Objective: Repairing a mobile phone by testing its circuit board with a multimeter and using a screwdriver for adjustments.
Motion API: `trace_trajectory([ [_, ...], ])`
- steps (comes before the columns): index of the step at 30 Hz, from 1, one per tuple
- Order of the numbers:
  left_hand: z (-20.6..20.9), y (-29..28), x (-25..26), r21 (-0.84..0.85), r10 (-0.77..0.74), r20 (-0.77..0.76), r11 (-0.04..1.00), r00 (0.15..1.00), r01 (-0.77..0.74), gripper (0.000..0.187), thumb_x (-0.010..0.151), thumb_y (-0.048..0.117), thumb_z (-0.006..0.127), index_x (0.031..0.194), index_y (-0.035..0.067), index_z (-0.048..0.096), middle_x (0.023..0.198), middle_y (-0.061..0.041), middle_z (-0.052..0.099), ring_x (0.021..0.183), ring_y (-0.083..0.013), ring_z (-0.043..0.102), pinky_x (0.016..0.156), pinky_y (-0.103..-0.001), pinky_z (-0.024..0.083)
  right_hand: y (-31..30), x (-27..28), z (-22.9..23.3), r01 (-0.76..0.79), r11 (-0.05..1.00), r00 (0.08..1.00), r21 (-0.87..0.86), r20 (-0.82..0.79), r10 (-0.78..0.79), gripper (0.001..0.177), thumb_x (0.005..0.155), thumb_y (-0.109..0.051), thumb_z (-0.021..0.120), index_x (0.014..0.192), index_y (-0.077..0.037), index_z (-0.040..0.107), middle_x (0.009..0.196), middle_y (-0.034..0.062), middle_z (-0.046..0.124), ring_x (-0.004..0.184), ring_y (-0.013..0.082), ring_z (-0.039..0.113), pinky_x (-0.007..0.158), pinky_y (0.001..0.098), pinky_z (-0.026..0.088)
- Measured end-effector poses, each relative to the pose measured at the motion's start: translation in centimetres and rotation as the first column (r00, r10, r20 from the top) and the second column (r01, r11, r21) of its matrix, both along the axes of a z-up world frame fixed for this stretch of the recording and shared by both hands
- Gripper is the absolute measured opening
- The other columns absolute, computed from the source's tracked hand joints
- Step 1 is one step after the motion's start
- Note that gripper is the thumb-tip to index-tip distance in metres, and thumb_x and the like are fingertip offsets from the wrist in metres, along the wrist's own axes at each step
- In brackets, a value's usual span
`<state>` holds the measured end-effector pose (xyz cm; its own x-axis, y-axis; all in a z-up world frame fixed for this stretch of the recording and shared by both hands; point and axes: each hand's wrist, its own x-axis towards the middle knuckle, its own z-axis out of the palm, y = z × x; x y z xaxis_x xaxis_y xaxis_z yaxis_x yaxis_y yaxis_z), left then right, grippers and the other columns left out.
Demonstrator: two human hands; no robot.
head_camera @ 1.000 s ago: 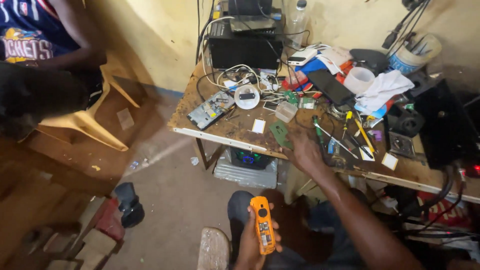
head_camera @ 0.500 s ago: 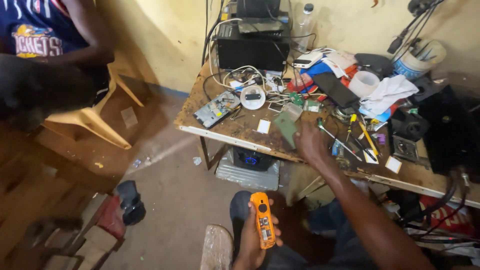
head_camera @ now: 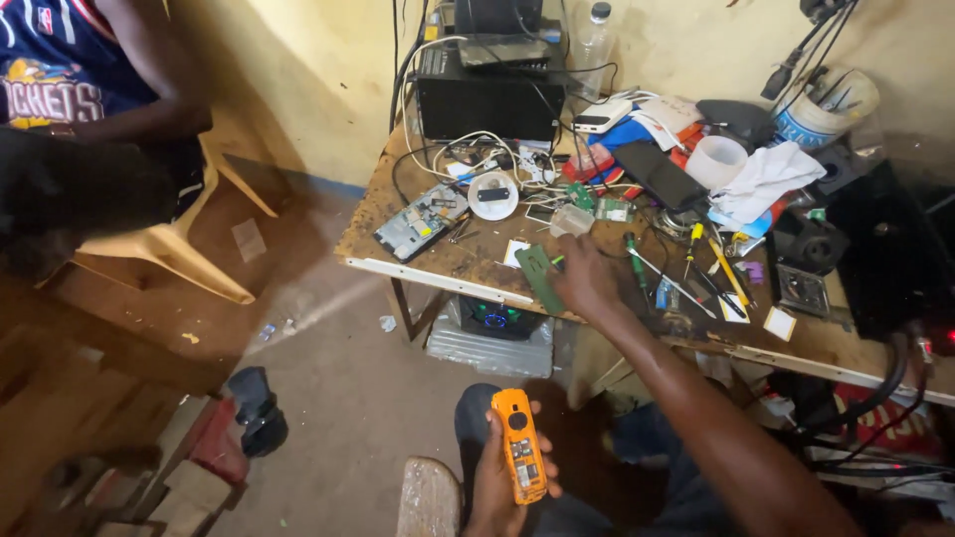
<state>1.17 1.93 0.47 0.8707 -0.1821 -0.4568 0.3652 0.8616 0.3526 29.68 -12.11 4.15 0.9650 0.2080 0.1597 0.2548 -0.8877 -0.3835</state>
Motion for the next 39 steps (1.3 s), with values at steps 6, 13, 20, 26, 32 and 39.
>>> trace_trajectory([
  [6, 0.2, 0.3, 0.1, -0.018, -0.006, -0.011, 1.000, 1.000, 0.006, 0.085, 0.095, 0.069, 0.043, 0.149, 0.005, 0.060, 0.084, -0.018, 0.066, 0.058, -0.0267, 0.068, 0.044, -0.044, 0.061, 2.8, -0.9, 0.8, -0.115, 0.993, 0.993, 0.007, -0.010, 0.115, 0.062, 0.099, -0.024, 0.074, 0.151, -0.003, 0.049, 0.132, 0.0260, 0.056, 0.114, 0.0455, 0.061, 0.089, 0.0588, 0.052],
  [13, 0.1, 0.7, 0.0, -0.076, -0.007, 0.062, 0.997, 0.998, 0.012, 0.088, 0.095, 0.069, 0.043, 0.152, 0.004, 0.057, 0.088, -0.018, 0.067, 0.061, -0.0273, 0.070, 0.045, -0.043, 0.062, -0.8, -1.4, 2.4, 0.031, 0.997, 0.996, -0.064, 0.089, -0.025, 0.043, 0.107, -0.015, 0.048, 0.068, -0.006, 0.066, 0.067, 0.0104, 0.062, 0.061, 0.0254, 0.060, 0.051, 0.0472, 0.043],
  [20, 0.3, 0.2, -0.5, -0.168, -0.051, 0.176, 0.982, 0.983, 0.081, 0.089, 0.098, 0.067, 0.039, 0.155, 0.000, 0.052, 0.088, -0.017, 0.067, 0.067, -0.0278, 0.072, 0.057, -0.044, 0.064, -9.3, -1.6, 0.2, 0.292, 0.915, 0.947, -0.277, 0.219, -0.236, 0.069, 0.094, -0.021, 0.071, 0.157, -0.005, 0.049, 0.129, 0.0285, 0.065, 0.110, 0.0484, 0.068, 0.077, 0.0625, 0.059],
  [26, -0.4, -0.3, -0.5, -0.133, -0.103, 0.191, 0.983, 0.976, 0.130, 0.089, 0.097, 0.068, 0.039, 0.154, 0.001, 0.053, 0.088, -0.016, 0.068, 0.069, -0.0262, 0.073, 0.060, -0.040, 0.065, -12.7, 2.5, 0.9, 0.203, 0.921, 0.979, -0.333, 0.054, -0.197, 0.031, 0.097, -0.026, 0.063, 0.125, -0.013, 0.061, 0.094, 0.0172, 0.077, 0.084, 0.0426, 0.075, 0.067, 0.0546, 0.058],
  [32, -0.2, 0.7, -0.2, -0.142, -0.066, 0.182, 0.985, 0.981, 0.092, 0.090, 0.095, 0.069, 0.042, 0.155, 0.003, 0.052, 0.089, -0.015, 0.068, 0.070, -0.0247, 0.073, 0.060, -0.039, 0.065, -13.9, 3.4, 10.8, 0.046, 0.934, 0.952, -0.353, -0.269, -0.149, 0.035, 0.098, -0.036, 0.058, 0.087, -0.009, 0.078, 0.086, 0.0123, 0.078, 0.080, 0.0318, 0.071, 0.071, 0.0479, 0.049],
  [39, -0.3, 0.6, -0.2, -0.154, -0.053, 0.186, 0.985, 0.981, 0.083, 0.088, 0.097, 0.068, 0.041, 0.155, 0.003, 0.053, 0.090, -0.016, 0.069, 0.071, -0.0252, 0.073, 0.062, -0.040, 0.065, -15.4, -0.4, 14.3, 0.122, 0.990, 0.811, -0.067, -0.568, -0.139, 0.033, 0.106, -0.026, 0.057, 0.111, -0.003, 0.079, 0.077, 0.0198, 0.083, 0.066, 0.0296, 0.078, 0.067, 0.0403, 0.059],
])
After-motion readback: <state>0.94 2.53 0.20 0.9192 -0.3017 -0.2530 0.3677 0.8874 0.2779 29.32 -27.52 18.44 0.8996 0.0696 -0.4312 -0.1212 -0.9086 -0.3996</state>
